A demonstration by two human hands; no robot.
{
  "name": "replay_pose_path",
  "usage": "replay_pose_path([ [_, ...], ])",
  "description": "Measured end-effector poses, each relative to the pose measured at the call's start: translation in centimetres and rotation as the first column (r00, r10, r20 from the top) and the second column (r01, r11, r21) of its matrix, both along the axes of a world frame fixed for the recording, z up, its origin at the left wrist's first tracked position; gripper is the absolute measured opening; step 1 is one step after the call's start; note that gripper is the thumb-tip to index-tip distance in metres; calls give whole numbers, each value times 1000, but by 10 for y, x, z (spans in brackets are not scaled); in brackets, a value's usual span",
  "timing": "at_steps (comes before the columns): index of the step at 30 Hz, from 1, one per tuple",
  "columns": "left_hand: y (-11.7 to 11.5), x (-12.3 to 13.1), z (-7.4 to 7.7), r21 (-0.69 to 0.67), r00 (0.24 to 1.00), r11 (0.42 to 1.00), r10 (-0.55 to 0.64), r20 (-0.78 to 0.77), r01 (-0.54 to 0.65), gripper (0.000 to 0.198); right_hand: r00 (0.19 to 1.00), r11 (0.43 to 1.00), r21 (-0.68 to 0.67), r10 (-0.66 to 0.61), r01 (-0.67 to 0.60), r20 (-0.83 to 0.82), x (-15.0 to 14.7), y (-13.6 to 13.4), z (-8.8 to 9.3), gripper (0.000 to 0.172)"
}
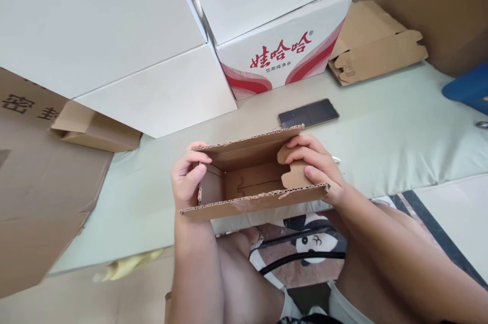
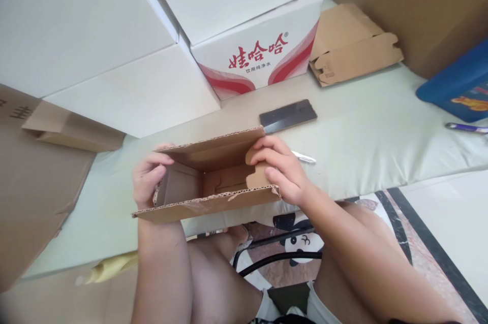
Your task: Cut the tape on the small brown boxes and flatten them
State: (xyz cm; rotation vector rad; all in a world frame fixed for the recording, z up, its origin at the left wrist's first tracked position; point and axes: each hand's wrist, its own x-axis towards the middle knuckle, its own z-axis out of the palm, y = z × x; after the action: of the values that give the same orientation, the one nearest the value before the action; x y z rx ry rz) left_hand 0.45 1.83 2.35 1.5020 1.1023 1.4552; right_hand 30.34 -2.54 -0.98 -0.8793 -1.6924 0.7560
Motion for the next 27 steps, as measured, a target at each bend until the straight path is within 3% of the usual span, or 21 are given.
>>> replay_pose_path([
  [21, 1, 2, 4, 5, 998, 1000, 1, -55, -1, 16, 999, 999, 21, -36, 37, -24, -1, -1, -10, 37],
  [27, -2, 2, 0, -4, 1000, 1000, 0, 22, 0, 8, 999, 999, 33, -27, 28, -27, -1, 0, -11, 34],
])
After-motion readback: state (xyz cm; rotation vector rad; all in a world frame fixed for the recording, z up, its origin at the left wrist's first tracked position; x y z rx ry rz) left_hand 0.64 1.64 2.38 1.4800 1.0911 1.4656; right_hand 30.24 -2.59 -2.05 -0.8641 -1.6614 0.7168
